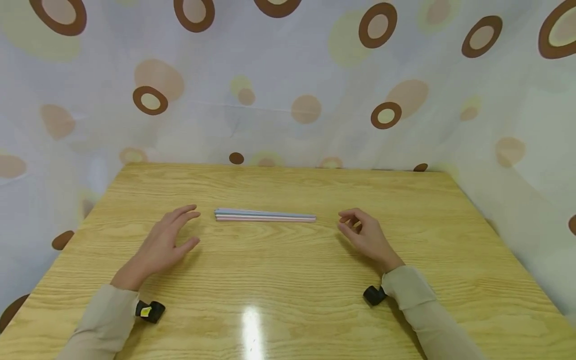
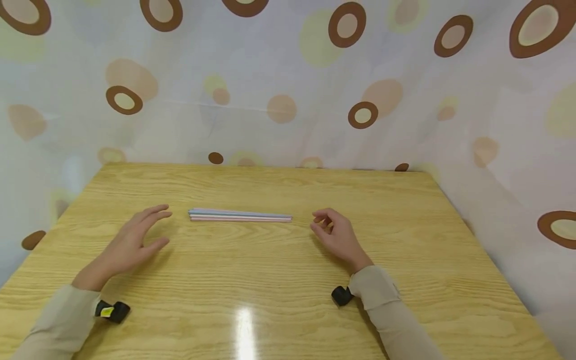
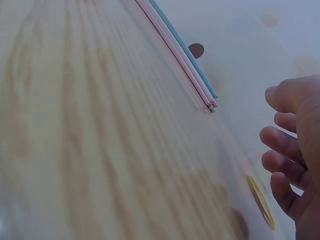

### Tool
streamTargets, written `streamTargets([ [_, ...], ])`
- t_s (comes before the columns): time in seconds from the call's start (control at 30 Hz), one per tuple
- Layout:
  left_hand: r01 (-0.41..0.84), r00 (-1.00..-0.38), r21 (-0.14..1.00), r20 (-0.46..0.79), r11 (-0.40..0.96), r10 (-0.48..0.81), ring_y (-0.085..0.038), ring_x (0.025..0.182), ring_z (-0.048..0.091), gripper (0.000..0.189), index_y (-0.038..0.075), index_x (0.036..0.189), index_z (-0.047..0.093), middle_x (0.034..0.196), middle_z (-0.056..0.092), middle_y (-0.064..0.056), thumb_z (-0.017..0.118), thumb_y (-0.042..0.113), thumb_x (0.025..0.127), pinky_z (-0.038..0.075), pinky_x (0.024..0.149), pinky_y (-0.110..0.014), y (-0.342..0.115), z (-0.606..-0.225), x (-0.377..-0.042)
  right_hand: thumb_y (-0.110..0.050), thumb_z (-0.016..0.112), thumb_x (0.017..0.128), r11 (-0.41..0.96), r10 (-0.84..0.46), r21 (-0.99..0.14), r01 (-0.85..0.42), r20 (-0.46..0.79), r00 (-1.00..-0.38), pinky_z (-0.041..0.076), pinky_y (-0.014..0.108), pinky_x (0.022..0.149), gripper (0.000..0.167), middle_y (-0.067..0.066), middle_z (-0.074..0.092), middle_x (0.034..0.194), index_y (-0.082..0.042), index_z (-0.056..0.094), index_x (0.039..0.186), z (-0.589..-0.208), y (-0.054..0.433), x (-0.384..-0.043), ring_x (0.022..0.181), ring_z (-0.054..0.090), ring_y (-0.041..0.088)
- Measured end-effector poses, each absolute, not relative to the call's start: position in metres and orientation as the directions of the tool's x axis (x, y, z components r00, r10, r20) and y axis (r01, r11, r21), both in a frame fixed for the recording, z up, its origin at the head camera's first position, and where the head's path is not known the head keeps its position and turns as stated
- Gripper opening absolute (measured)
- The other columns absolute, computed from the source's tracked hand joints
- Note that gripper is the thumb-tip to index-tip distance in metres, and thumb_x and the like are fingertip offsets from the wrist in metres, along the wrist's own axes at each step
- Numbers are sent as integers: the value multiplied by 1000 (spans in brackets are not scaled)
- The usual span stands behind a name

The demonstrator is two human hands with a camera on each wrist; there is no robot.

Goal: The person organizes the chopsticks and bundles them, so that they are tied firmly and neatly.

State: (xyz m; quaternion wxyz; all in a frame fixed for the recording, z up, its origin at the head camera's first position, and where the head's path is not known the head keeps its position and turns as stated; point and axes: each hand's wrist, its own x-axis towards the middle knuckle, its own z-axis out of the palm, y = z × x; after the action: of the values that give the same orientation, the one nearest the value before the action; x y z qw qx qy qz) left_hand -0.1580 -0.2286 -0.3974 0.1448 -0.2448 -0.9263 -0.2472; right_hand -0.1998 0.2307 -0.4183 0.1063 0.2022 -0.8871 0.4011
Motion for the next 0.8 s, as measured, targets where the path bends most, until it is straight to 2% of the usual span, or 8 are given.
streamTargets([
  [0.4,524,-843,349,339,777,417,-43,127,43,49,1,129,55,142,45,-19,72,11,84,36,95,-65,-224,-398,-171,-9,64,92,554,-254,-719,-419,332,-908,47,24,68,26,11,65,96,2,60,115,-427,217,-214,82,54,14],
  [0.67,493,-868,413,292,766,401,-42,130,40,53,-1,133,50,143,44,-20,70,13,85,33,100,-63,-219,-399,-177,-8,65,91,547,-265,-705,-451,366,-892,47,24,67,24,11,66,94,1,61,113,-432,207,-220,80,54,14],
  [0.8,497,-865,395,301,772,402,-43,130,41,55,-2,133,50,142,44,-22,71,13,85,33,102,-60,-215,-399,-182,-6,67,89,553,-267,-697,-457,371,-889,47,25,66,24,11,66,93,2,62,112,-432,203,-222,79,56,16],
])
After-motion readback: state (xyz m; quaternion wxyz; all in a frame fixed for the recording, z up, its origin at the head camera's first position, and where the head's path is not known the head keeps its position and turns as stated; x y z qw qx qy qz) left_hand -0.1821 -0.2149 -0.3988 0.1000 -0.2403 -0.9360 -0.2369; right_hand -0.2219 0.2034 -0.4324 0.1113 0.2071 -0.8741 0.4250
